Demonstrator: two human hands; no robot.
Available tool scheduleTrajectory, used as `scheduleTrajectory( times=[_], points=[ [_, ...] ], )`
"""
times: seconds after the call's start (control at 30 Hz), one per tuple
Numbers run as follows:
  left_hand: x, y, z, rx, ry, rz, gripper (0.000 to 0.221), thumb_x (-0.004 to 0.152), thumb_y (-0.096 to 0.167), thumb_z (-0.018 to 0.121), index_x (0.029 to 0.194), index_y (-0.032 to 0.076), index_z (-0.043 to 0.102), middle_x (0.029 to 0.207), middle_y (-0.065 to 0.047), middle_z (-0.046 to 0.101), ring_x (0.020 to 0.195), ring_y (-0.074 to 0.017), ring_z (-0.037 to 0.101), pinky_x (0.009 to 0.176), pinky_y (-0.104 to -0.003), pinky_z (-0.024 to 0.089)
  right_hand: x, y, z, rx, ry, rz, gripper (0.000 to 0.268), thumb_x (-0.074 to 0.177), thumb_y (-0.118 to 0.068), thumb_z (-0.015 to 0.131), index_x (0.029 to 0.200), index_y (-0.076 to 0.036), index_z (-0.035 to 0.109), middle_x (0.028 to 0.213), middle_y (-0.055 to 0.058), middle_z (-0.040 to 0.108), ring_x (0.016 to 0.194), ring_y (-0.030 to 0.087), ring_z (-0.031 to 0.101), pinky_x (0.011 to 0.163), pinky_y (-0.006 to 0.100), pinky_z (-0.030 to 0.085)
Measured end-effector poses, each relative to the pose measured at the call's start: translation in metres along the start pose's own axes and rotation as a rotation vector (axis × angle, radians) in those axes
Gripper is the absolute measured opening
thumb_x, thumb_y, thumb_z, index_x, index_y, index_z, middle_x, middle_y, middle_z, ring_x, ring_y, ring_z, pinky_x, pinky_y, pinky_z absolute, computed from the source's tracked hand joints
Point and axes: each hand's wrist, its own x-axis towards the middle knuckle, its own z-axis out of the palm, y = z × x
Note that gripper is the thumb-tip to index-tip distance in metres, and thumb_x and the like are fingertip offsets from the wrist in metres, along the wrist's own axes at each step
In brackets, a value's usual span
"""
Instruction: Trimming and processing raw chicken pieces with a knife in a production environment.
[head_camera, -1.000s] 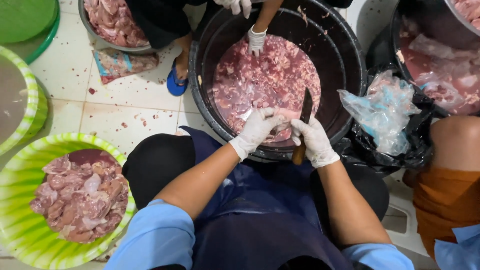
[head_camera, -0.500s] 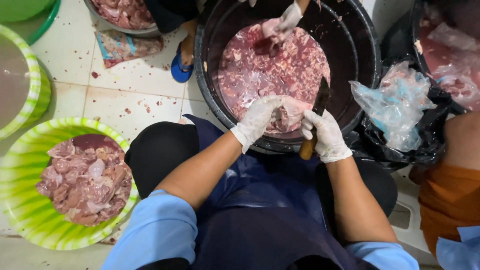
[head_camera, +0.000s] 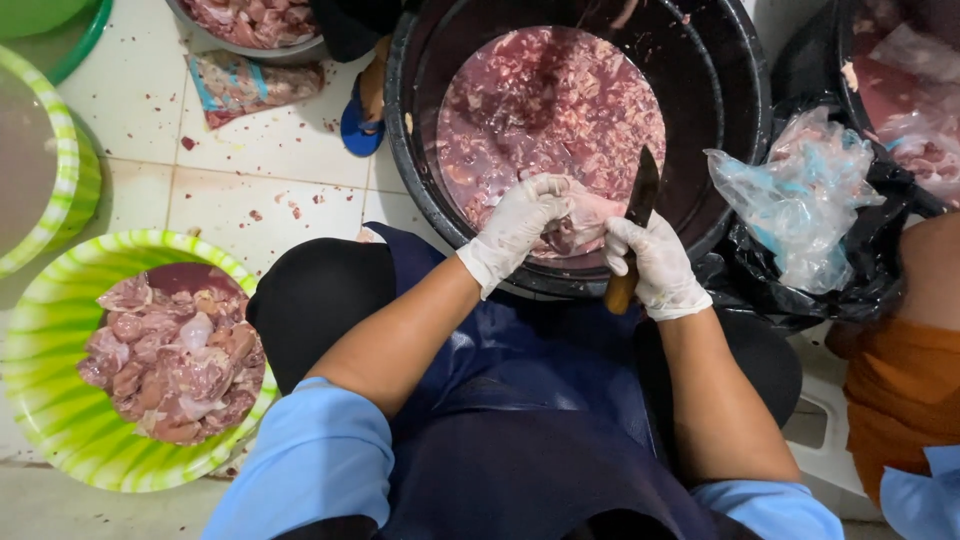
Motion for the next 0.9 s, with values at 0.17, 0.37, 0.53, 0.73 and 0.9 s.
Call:
scheduleTrajectory(
  times=[0.17,0.37,0.53,0.73,0.9],
  points=[
    [-0.002,0.009,-0.002,0.068,-0.004,0.076,0.017,0.079,0.013,0.07,0.096,0.014,0.066,0.081,0.005,0.068,0.073,-0.0024,0.063,0.06,-0.014,0.053,0.0,-0.008,0.005,-0.06,-0.01,-0.015,0.029,0.089,-0.003,0.058,0.063,-0.006,0.044,0.044,0.007,0.039,0.03,0.014,0.043,0.036,0.02,0.03],
    [-0.013,0.03,0.004,0.042,0.032,0.081,0.027,0.076,0.007,0.074,0.1,0.009,0.062,0.085,-0.003,0.07,0.067,-0.0055,0.066,0.057,-0.014,0.054,-0.001,-0.006,-0.005,0.041,0.001,-0.033,0.025,0.09,-0.003,0.058,0.068,-0.006,0.045,0.051,0.007,0.04,0.033,0.016,0.046,0.039,0.024,0.036],
    [0.0,0.008,-0.005,0.131,0.035,0.172,0.021,0.079,0.003,0.067,0.1,0.009,0.063,0.091,-0.007,0.07,0.079,-0.0129,0.069,0.064,-0.021,0.057,-0.001,-0.01,-0.002,0.03,-0.003,-0.038,0.028,0.089,-0.002,0.057,0.064,-0.006,0.044,0.05,0.005,0.038,0.032,0.015,0.045,0.039,0.021,0.034],
    [0.007,-0.01,-0.006,0.657,-0.093,0.203,0.025,0.077,0.023,0.073,0.102,0.022,0.072,0.107,-0.002,0.069,0.106,-0.0214,0.064,0.088,-0.033,0.054,0.0,-0.005,-0.008,0.002,-0.039,-0.044,0.031,0.09,-0.004,0.056,0.061,-0.005,0.043,0.048,0.007,0.039,0.032,0.016,0.045,0.039,0.021,0.033],
    [0.009,-0.015,-0.006,0.741,-0.132,0.192,0.018,0.076,0.028,0.074,0.094,0.024,0.073,0.107,0.003,0.069,0.11,-0.0188,0.062,0.097,-0.032,0.048,-0.002,-0.004,-0.008,-0.034,-0.062,-0.045,0.032,0.09,-0.004,0.056,0.061,-0.006,0.043,0.047,0.006,0.039,0.031,0.016,0.047,0.038,0.021,0.033]
  ],
)
